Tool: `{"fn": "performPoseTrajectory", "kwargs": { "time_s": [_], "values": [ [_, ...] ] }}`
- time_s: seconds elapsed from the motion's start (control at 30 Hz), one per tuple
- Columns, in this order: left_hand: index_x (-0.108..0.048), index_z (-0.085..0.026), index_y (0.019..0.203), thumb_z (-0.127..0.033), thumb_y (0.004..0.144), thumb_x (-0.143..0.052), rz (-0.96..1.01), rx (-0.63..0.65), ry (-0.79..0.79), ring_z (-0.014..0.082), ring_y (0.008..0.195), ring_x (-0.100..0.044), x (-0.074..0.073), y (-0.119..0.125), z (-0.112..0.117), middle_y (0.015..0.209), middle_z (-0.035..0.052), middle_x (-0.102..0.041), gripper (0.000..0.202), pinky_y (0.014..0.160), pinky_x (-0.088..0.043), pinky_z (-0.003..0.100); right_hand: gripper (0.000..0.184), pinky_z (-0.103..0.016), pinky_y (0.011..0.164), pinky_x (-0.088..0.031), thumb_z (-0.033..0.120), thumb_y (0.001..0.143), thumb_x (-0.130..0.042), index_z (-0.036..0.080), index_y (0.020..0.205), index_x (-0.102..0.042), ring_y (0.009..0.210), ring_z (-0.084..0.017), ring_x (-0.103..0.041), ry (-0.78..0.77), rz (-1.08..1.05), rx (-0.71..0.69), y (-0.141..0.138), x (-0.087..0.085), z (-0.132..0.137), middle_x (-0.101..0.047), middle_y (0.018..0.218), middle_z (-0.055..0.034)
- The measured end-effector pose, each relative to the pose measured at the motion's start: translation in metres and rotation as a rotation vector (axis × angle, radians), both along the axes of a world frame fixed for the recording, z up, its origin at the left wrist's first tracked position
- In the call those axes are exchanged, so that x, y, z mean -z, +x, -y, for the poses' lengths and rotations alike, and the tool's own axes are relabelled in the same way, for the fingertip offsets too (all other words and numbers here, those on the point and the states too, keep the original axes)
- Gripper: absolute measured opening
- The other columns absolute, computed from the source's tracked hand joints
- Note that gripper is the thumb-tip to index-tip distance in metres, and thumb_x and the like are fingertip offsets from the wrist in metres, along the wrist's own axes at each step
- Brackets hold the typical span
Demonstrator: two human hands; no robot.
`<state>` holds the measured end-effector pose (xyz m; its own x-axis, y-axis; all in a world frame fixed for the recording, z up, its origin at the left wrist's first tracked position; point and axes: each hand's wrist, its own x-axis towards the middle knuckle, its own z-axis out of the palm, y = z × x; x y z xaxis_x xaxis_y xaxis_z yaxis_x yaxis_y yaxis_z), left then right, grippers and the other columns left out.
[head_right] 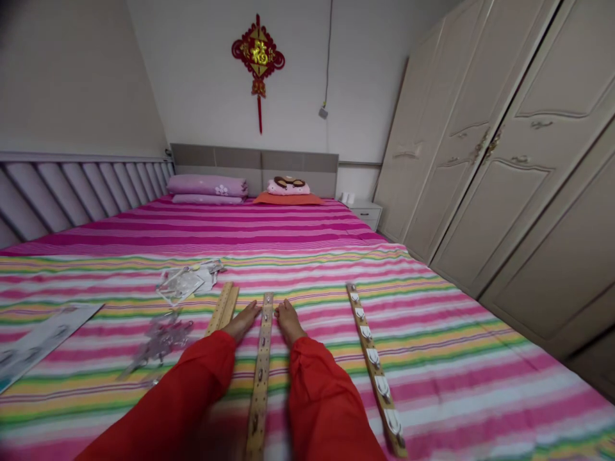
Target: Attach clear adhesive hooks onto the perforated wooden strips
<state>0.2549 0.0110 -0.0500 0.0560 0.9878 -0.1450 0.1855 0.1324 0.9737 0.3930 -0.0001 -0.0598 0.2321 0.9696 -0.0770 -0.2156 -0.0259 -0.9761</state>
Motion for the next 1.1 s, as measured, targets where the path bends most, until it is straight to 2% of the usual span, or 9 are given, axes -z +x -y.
{"fn": "performPoseTrajectory", "kwargs": {
  "time_s": [0.13,0.3,0.37,0.47,0.6,0.7,0.83,0.93,1.1],
  "values": [
    [-0.049,-0.014,0.132,-0.04,0.077,-0.058,-0.029,-0.02,-0.03,0.0266,0.138,-0.028,-0.02,-0.005,0.03,0.147,0.0146,-0.035,0.062,0.112,-0.025,0.035,0.02,-0.026,0.06,-0.045,0.039,0.068,-0.064,0.021,0.072,-0.055,0.062,-0.015,-0.056,-0.07,-0.098,-0.001,0.005,-0.012,0.042,-0.059,0.064,0.0009],
    [-0.057,-0.014,0.122,-0.036,0.076,-0.06,-0.031,-0.049,0.016,0.0275,0.136,-0.032,-0.035,-0.007,0.079,0.142,0.0148,-0.045,0.051,0.112,-0.025,0.038,0.026,-0.025,0.062,-0.044,0.041,0.061,-0.07,0.018,0.063,-0.058,0.064,-0.014,-0.056,-0.071,-0.145,0.014,0.011,-0.023,0.112,-0.061,0.063,0.0006],
    [-0.059,-0.014,0.118,-0.036,0.075,-0.062,0.022,-0.068,0.048,0.0288,0.132,-0.04,-0.031,-0.012,0.105,0.135,0.0153,-0.052,0.048,0.11,-0.03,0.04,0.028,-0.024,0.059,-0.042,0.043,0.06,-0.072,0.017,0.065,-0.061,0.062,-0.013,-0.055,-0.05,-0.153,0.042,0.012,-0.025,0.144,-0.061,0.063,0.0005],
    [-0.063,-0.014,0.11,-0.038,0.07,-0.069,0.16,-0.106,0.052,0.0301,0.123,-0.05,-0.016,-0.024,0.148,0.123,0.016,-0.062,0.047,0.107,-0.036,0.042,0.033,-0.023,0.051,-0.038,0.044,0.058,-0.075,0.015,0.07,-0.066,0.055,-0.012,-0.054,0.008,-0.212,0.079,0.009,-0.023,0.194,-0.063,0.062,-0.0003],
    [-0.062,-0.014,0.11,-0.043,0.066,-0.072,0.359,-0.161,-0.03,0.0294,0.118,-0.055,0.004,-0.033,0.197,0.121,0.0174,-0.062,0.053,0.104,-0.039,0.044,0.037,-0.021,0.044,-0.035,0.047,0.056,-0.078,0.014,0.072,-0.068,0.047,-0.01,-0.052,-0.03,-0.229,0.085,-0.004,-0.011,0.254,-0.064,0.06,-0.001],
    [-0.059,-0.014,0.114,-0.043,0.064,-0.073,0.467,-0.172,-0.072,0.0295,0.12,-0.054,0.009,-0.03,0.22,0.126,0.019,-0.059,0.059,0.104,-0.04,0.043,0.037,-0.02,0.041,-0.033,0.049,0.057,-0.078,0.014,0.066,-0.067,0.043,-0.009,-0.049,-0.071,-0.263,0.126,-0.017,0.006,0.288,-0.06,0.052,0.001],
    [-0.056,-0.013,0.118,-0.043,0.058,-0.077,0.528,-0.151,-0.087,0.0307,0.124,-0.049,0.005,-0.021,0.235,0.133,0.0209,-0.053,0.07,0.106,-0.038,0.043,0.042,-0.023,0.044,-0.042,0.047,0.055,-0.081,0.014,0.078,-0.071,0.046,-0.012,-0.057,-0.164,-0.397,0.044,-0.03,0.018,0.315,-0.066,0.062,-0.0017],
    [-0.057,-0.013,0.117,-0.042,0.054,-0.078,0.558,-0.142,-0.111,0.0318,0.126,-0.047,0.002,-0.015,0.238,0.133,0.0214,-0.052,0.072,0.106,-0.037,0.043,0.042,-0.024,0.052,-0.048,0.037,0.055,-0.084,0.014,0.088,-0.072,0.054,-0.015,-0.062,-0.182,-0.485,-0.047,-0.034,0.016,0.322,-0.068,0.068,-0.0029],
    [-0.06,-0.014,0.112,-0.04,0.051,-0.08,0.593,-0.12,-0.142,0.0321,0.127,-0.046,0.005,-0.01,0.239,0.131,0.0205,-0.055,0.069,0.107,-0.036,0.043,0.033,-0.023,0.055,-0.049,0.029,0.059,-0.083,0.012,0.085,-0.073,0.056,-0.013,-0.062,-0.145,-0.489,-0.097,-0.037,0.01,0.321,-0.068,0.069,-0.0043]
  ]
}}
